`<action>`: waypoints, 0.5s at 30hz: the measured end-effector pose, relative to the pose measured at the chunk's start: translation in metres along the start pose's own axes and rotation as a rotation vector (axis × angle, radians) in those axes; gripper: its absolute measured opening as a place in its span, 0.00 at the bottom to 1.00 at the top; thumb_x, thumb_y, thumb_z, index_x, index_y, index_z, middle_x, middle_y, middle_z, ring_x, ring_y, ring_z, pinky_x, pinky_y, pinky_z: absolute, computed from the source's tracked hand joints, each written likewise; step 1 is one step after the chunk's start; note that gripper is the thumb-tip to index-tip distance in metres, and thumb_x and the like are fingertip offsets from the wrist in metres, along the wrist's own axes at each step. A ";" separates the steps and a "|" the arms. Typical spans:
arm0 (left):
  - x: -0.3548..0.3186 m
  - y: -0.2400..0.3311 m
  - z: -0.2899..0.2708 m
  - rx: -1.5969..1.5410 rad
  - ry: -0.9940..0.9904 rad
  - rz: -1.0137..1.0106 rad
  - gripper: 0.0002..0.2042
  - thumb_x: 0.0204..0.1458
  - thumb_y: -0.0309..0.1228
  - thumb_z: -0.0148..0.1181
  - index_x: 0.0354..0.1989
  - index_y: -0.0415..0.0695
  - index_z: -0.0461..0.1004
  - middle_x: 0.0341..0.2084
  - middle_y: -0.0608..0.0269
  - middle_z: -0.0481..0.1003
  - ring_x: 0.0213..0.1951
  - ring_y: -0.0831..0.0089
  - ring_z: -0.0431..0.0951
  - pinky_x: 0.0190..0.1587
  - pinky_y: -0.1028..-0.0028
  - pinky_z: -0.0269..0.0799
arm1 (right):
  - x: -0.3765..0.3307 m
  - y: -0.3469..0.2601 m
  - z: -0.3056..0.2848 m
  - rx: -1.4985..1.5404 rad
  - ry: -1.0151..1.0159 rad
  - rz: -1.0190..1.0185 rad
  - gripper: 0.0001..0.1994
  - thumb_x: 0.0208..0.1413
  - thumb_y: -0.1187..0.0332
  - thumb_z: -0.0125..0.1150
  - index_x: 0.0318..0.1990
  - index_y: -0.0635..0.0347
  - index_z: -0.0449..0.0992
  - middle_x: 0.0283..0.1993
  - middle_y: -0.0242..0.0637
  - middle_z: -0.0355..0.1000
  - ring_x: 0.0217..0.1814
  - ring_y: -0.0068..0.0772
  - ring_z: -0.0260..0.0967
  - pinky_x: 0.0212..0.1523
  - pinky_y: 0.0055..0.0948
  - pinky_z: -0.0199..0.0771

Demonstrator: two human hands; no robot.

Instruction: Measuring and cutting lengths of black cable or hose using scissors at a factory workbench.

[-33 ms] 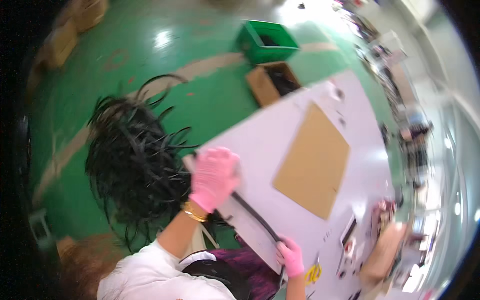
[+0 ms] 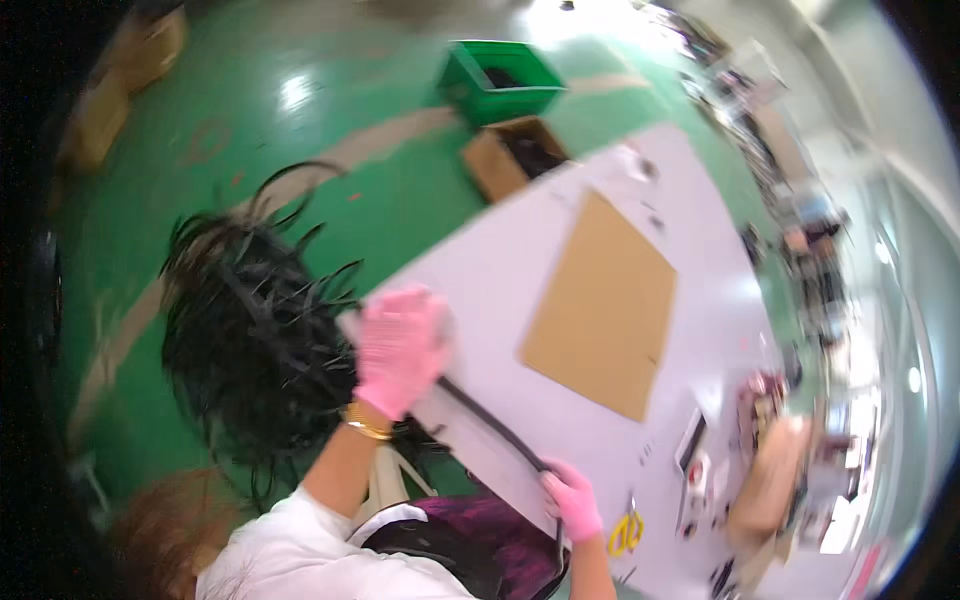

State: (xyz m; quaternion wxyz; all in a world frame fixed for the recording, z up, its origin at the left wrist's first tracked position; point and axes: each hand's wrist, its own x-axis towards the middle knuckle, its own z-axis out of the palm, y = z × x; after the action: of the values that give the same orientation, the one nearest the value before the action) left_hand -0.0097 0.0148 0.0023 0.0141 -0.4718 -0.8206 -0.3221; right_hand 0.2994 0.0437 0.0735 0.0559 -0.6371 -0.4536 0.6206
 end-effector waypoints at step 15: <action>0.006 0.011 0.000 0.630 -0.151 0.093 0.30 0.57 0.47 0.53 0.64 0.42 0.61 0.66 0.49 0.57 0.66 0.55 0.57 0.66 0.61 0.52 | -0.078 0.135 -0.109 -0.090 -0.134 -0.283 0.15 0.62 0.63 0.57 0.52 0.61 0.75 0.29 0.27 0.70 0.31 0.16 0.63 0.36 0.22 0.68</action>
State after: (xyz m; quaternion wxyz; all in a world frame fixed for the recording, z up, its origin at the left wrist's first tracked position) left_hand -0.0045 0.0234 0.0107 0.1132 -0.5038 -0.8562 -0.0154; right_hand 0.4738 -0.0318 0.0704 0.0837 -0.5261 -0.5688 0.6266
